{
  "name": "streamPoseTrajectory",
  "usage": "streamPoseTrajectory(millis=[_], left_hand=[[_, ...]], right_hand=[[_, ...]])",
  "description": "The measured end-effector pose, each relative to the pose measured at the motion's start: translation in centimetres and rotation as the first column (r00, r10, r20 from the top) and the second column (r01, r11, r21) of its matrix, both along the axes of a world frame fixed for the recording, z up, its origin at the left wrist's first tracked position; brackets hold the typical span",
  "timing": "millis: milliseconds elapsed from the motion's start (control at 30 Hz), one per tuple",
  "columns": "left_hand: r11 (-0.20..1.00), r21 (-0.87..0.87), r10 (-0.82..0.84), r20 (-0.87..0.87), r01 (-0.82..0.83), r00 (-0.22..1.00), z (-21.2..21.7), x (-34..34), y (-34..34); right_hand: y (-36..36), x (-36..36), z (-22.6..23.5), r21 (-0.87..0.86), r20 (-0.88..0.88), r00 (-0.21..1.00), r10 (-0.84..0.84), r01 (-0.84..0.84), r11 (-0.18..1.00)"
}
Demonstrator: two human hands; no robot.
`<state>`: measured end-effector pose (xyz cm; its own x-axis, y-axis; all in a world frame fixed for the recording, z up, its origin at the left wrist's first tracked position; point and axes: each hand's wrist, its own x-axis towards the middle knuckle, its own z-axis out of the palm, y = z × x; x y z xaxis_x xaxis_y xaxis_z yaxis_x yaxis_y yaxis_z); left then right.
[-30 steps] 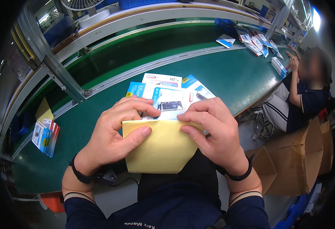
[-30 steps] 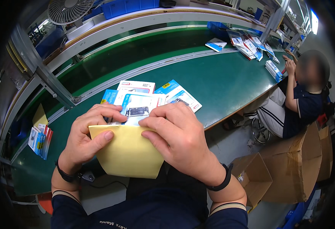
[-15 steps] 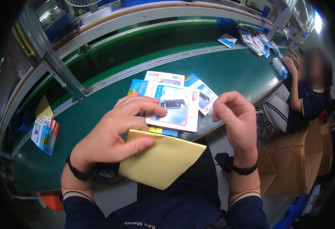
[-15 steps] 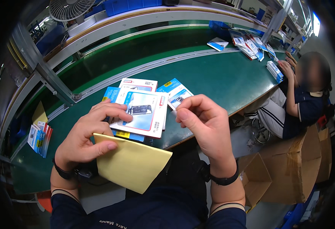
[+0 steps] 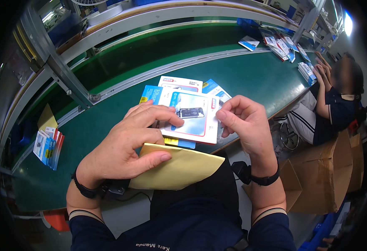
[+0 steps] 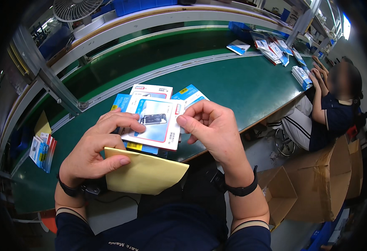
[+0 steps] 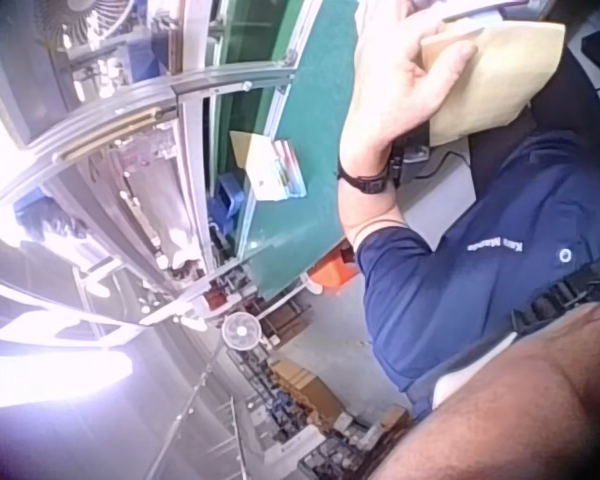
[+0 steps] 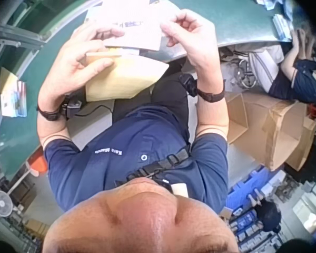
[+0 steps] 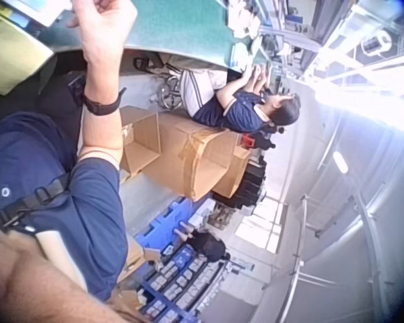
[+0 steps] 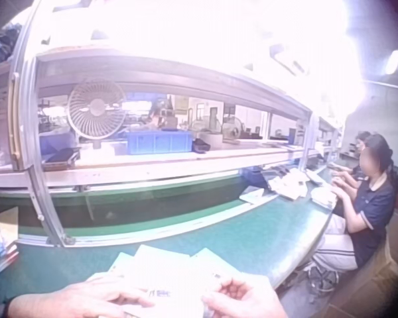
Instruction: Peeling labels from a backing sheet and applying them to small product packaging boxes at a manufacturing workstation.
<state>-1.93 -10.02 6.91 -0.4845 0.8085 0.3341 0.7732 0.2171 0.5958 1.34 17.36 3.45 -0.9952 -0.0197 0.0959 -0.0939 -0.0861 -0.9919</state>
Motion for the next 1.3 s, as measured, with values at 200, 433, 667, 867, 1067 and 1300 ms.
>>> streamPoseTrajectory(millis=[200, 433, 667, 867, 1067, 1300], left_hand=[[1.000, -0.016, 0.012, 0.011, -0.012, 1.000, 0.1, 0.2, 0.0], [0.999, -0.026, 0.024, 0.000, -0.024, 1.000, 0.1, 0.3, 0.2], [0.999, -0.021, 0.043, 0.003, -0.043, 0.999, 0.1, 0.4, 0.3], [0.999, -0.007, 0.034, -0.009, -0.034, 0.999, 0.1, 0.3, 0.4], [0.999, -0.017, 0.035, -0.001, -0.035, 0.999, 0.0, 0.3, 0.2], [0.990, -0.103, 0.091, -0.012, -0.092, 0.996, 0.5, 0.6, 0.3]], right_hand=[[-0.1, -0.2, 0.1, 0.031, -0.005, 1.000, -0.014, 0.014, 0.999], [-0.5, -0.2, 0.3, 0.115, -0.018, 0.999, -0.050, 0.052, 0.992], [0.5, -0.8, -0.3, 0.196, 0.003, 0.992, -0.125, 0.122, 0.973], [1.9, -1.8, -4.8, -0.038, -0.288, 0.945, -0.153, 0.148, 0.988], [1.3, -3.6, -4.9, 0.069, -0.386, 0.918, 0.088, -0.067, 0.995], [2.9, -4.8, -5.7, 0.308, -0.457, 0.877, 0.146, 0.002, 0.951]])
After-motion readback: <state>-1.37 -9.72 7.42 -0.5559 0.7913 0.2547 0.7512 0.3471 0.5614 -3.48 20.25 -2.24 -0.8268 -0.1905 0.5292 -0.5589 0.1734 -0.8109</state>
